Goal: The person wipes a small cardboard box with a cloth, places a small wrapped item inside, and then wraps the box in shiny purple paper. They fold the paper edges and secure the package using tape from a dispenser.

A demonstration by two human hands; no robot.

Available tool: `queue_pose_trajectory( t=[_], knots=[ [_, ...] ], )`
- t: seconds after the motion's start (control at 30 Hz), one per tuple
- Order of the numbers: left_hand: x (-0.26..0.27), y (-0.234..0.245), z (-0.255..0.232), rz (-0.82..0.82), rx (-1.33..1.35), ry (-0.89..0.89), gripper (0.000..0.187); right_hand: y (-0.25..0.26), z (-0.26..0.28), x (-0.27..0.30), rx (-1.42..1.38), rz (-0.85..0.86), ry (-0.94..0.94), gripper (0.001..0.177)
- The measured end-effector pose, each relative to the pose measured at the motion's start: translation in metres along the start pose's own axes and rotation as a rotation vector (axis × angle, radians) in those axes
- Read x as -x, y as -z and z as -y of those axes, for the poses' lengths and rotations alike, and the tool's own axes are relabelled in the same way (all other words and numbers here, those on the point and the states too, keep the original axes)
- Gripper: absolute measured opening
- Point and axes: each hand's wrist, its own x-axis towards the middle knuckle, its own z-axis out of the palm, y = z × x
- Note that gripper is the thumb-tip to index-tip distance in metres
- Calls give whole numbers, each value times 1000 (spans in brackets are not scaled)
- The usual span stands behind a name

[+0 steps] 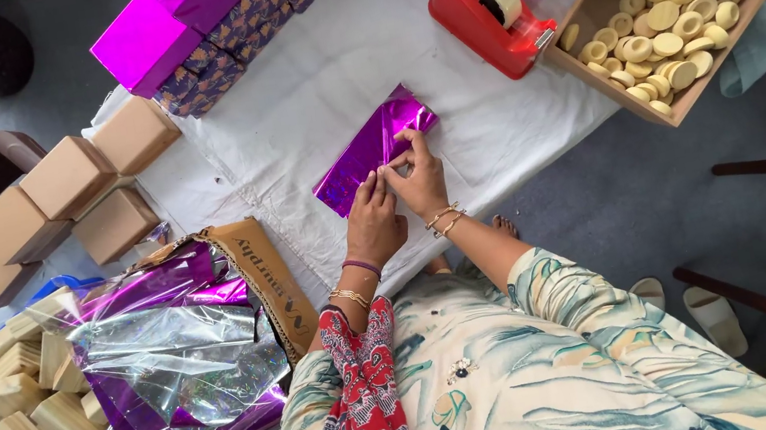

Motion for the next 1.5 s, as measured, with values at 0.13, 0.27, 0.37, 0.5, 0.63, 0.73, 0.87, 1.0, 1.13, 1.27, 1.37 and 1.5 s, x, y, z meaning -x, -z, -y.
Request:
queue_pose_trajectory(
  t=[0.13,0.27,0.37,0.5,0.63,0.73,0.87,1.0,1.13,1.27,1.37,1.5],
  knots=[
    [-1,0,0,-7,-2,5,32,-3,-8,1,83,-42,21,49],
    [0,0,0,-12,-3,2,31,-3,-14,1,95,-87,46,45],
    [-1,0,0,-16,-7,6,30,-1,-17,-1,122,-89,37,45],
    [-1,-4,1,-22,-16,4,31,1,-18,-1,150,-81,21,44],
    [-1,-2,-1,-17,-14,1,31,2,-18,-2,140,-72,8,42],
    [-1,-3,0,-14,-15,8,31,2,-23,-3,132,-76,-4,39],
    [-1,-3,0,-13,-26,4,33,1,-33,-4,110,-70,-54,32],
    [-2,2,-2,13,-18,20,32,-4,-59,-6,21,-74,-154,27],
    [-8,2,-3,-39,-6,6,45,-7,-79,-8,-77,-76,-188,24],
    [-13,-9,2,-73,-38,27,53,-6,-82,-9,-68,-57,-196,21],
    [-20,0,-4,-95,-35,77,53,-2,-76,-8,-57,-39,-213,21],
    [-24,5,-7,-103,-46,88,51,-2,-86,-7,-56,-29,-179,22]
  ],
)
